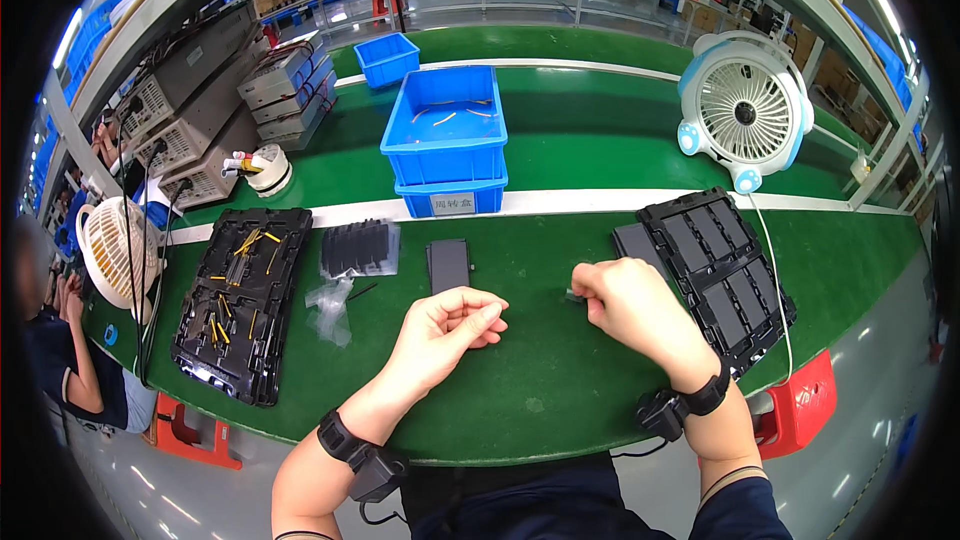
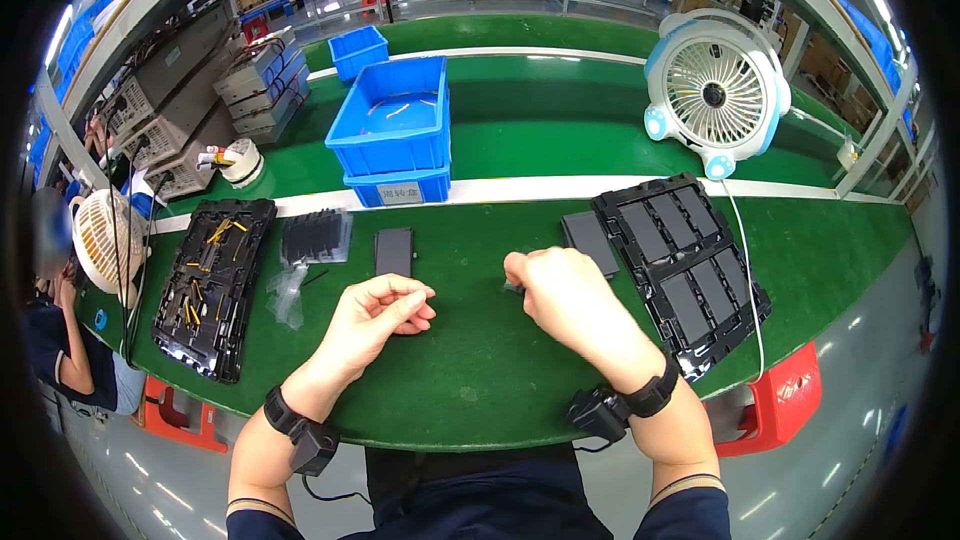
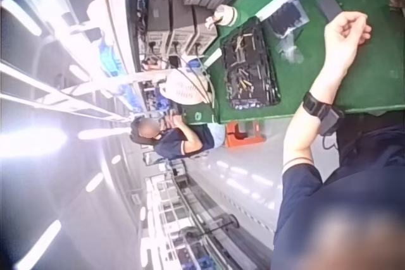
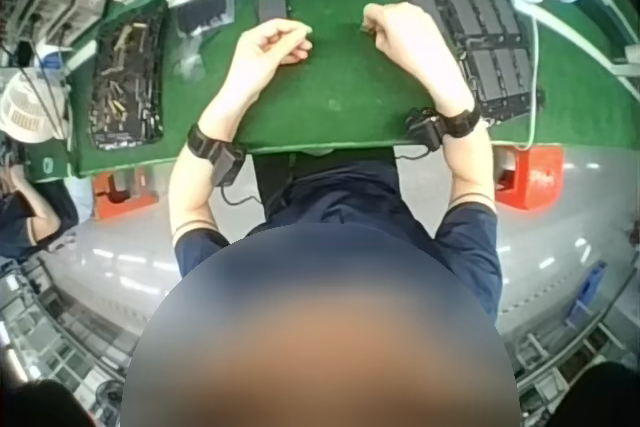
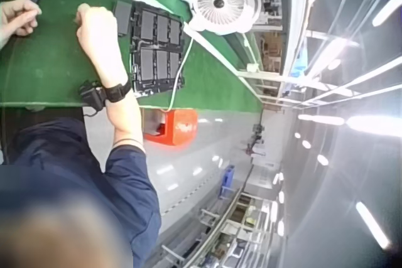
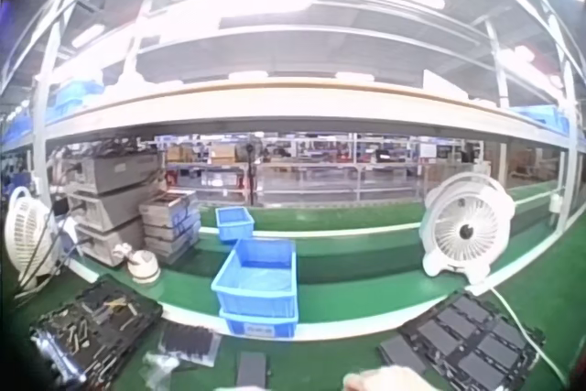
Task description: The recorder is seen assembling electronic components, specifically attaching a small plastic piece to a rectangular battery or power bank.
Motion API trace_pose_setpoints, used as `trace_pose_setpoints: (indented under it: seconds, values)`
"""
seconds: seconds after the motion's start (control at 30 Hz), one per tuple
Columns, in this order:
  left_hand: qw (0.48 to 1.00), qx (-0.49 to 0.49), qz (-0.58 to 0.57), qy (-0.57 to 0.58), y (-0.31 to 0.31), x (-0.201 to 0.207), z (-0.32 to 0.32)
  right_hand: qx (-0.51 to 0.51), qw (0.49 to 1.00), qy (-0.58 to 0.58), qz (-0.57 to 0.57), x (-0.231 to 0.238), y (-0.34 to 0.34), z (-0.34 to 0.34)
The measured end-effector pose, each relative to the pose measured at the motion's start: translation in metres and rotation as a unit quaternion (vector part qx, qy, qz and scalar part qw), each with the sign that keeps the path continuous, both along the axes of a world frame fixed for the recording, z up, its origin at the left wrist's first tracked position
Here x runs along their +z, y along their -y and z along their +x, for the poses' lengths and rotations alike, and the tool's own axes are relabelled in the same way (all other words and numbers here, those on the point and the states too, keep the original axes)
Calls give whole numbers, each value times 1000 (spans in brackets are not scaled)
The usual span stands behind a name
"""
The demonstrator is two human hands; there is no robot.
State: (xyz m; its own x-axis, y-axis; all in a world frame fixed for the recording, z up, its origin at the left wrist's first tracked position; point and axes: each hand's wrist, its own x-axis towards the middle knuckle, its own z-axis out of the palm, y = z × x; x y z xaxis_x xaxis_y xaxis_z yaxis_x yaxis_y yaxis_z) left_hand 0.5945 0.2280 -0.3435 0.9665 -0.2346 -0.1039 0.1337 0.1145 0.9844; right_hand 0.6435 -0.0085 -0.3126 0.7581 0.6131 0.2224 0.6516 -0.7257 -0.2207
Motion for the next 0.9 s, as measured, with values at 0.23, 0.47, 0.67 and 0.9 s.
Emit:
trace_pose_setpoints:
  seconds: [0.23,0.47,0.67,0.9]
  values:
    - [994,26,33,99,10,3,-2,59,790,-467,394,5,-9,0]
    - [997,-16,-25,74,-2,-6,0,96,751,-549,354,-14,-21,1]
    - [947,50,154,279,3,1,-4,99,762,-520,372,-15,-29,-3]
    - [918,51,241,312,7,8,-5,81,817,-460,338,-9,-26,-13]
